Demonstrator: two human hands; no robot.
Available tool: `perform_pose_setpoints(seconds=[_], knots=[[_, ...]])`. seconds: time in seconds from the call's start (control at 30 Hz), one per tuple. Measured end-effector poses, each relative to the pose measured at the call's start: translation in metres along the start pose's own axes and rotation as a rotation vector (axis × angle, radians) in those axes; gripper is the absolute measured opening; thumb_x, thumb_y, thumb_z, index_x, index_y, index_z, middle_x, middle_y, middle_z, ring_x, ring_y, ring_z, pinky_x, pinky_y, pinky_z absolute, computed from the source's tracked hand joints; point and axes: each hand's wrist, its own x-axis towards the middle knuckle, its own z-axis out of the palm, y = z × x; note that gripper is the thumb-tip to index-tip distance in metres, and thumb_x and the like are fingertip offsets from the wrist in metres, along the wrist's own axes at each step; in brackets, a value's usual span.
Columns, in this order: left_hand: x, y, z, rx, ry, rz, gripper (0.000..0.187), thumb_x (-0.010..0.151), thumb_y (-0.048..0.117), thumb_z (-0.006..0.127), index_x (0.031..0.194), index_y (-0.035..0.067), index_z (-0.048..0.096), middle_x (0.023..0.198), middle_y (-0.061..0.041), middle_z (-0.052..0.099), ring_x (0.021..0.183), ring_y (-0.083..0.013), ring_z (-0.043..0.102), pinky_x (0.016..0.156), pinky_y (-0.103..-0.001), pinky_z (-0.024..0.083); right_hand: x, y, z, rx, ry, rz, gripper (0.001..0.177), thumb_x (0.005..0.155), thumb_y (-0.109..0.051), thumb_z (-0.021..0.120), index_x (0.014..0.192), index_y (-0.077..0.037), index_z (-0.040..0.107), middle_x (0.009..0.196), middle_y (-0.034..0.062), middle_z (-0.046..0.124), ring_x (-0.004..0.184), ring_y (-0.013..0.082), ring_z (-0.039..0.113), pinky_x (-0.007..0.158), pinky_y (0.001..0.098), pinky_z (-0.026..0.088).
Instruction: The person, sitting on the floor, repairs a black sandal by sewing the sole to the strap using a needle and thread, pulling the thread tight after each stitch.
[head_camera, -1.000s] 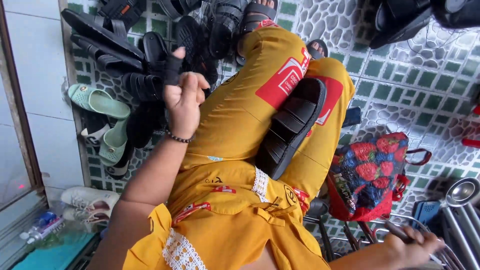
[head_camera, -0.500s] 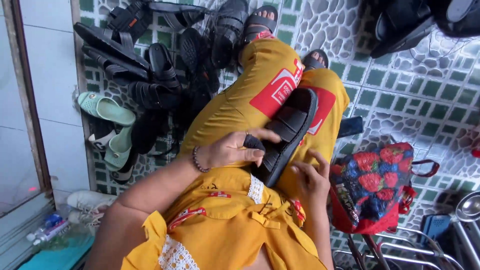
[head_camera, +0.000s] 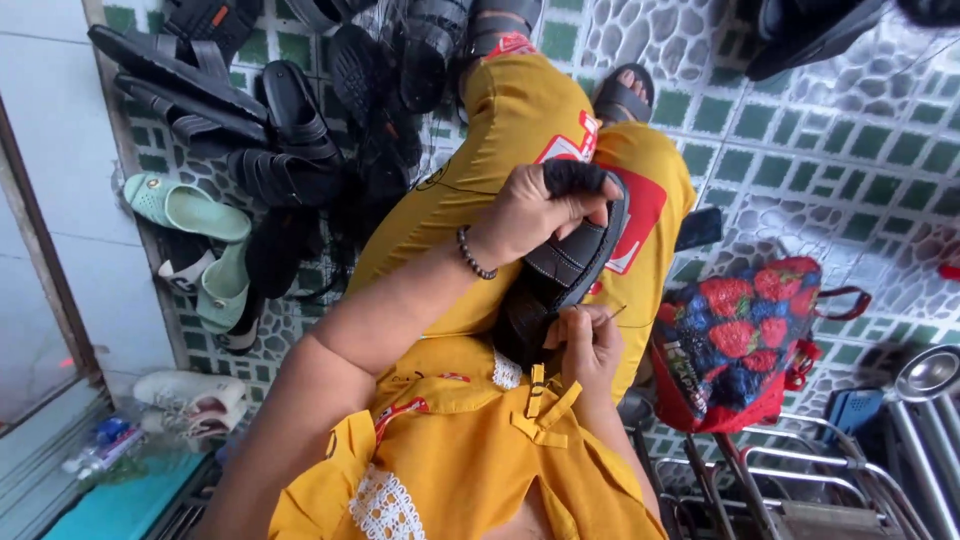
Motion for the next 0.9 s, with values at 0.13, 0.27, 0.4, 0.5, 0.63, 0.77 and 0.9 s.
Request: perform_pose_setpoints(seconds=[0.13, 0.27, 0.4, 0.5, 0.63, 0.77, 0.9], knots=[[-0.014, 0.06, 0.027, 0.288, -0.13, 0.079, 0.012, 0.088, 0.012, 0.067, 0.085, 0.001, 0.067, 0.069, -0.014, 0.068, 0.054, -0.0165, 0.058, 0.063, -0.028, 0.05, 0.012, -0.044, 0.005, -0.204, 0.15, 0.151, 0.024, 0.096, -0.011, 0.055, 0.077, 0.001, 0.062, 0.047, 0.0166, 0.056, 0.032, 0.0213, 0.055, 0.029, 0.0307, 0.044], [-0.075, 0.025, 0.035, 1.452, -0.588, 0.312, 0.038, 0.081, 0.047, 0.069, 0.072, 0.01, 0.072, 0.102, -0.008, 0.067, 0.056, -0.0183, 0.06, 0.059, -0.034, 0.048, 0.013, -0.037, -0.037, -0.161, 0.349, -0.121, 0.039, 0.104, -0.024, 0.039, 0.083, 0.005, 0.056, 0.047, 0.0161, 0.047, 0.034, 0.0176, 0.045, 0.036, 0.0242, 0.035], [-0.087, 0.07, -0.011, 0.767, -0.294, 0.021, 0.026, 0.089, 0.027, 0.06, 0.086, 0.004, 0.069, 0.101, -0.004, 0.064, 0.079, -0.0175, 0.064, 0.081, -0.033, 0.049, 0.0, -0.029, -0.021, -0.184, 0.453, -0.282, 0.025, 0.105, -0.032, 0.036, 0.095, -0.011, 0.045, 0.073, 0.0145, 0.057, 0.054, 0.0171, 0.051, 0.052, 0.0251, 0.041], [-0.079, 0.116, -0.099, 0.273, 0.215, -0.265, 0.023, 0.095, 0.018, 0.055, 0.102, 0.001, 0.069, 0.093, -0.007, 0.065, 0.083, -0.0133, 0.064, 0.085, -0.027, 0.051, -0.014, -0.018, -0.023, -0.295, 0.287, -0.24, 0.016, 0.104, -0.016, 0.035, 0.106, -0.004, 0.046, 0.071, 0.0145, 0.058, 0.053, 0.0185, 0.053, 0.052, 0.0268, 0.042], [-0.106, 0.091, -0.251, 1.453, 0.515, -0.681, 0.06, 0.102, 0.059, 0.052, 0.097, 0.001, 0.069, 0.09, -0.02, 0.068, 0.092, -0.0418, 0.065, 0.073, -0.054, 0.051, -0.015, -0.046, -0.022, -0.849, -0.128, -0.028, 0.032, 0.096, -0.014, 0.05, 0.124, -0.016, 0.064, 0.087, 0.0167, 0.065, 0.072, 0.0371, 0.064, 0.067, 0.0449, 0.052], [-0.089, 0.102, -0.145, 1.794, 0.361, -0.667, 0.053, 0.092, 0.06, 0.059, 0.081, 0.011, 0.072, 0.08, -0.015, 0.069, 0.085, -0.0383, 0.068, 0.072, -0.051, 0.049, -0.003, -0.064, -0.011, -1.044, -0.207, -0.053, 0.035, 0.092, -0.011, 0.056, 0.124, -0.021, 0.066, 0.089, 0.0118, 0.067, 0.071, 0.0356, 0.065, 0.065, 0.0452, 0.053], [-0.046, 0.075, -0.04, 1.223, -0.186, 0.19, 0.038, 0.074, 0.036, 0.08, 0.083, 0.0, 0.073, 0.116, -0.016, 0.059, 0.113, -0.0376, 0.055, 0.097, -0.057, 0.038, -0.001, -0.068, -0.013, -1.162, -0.266, -0.137, 0.037, 0.088, -0.009, 0.059, 0.122, -0.02, 0.068, 0.088, 0.0104, 0.068, 0.066, 0.0333, 0.065, 0.057, 0.0434, 0.053]])
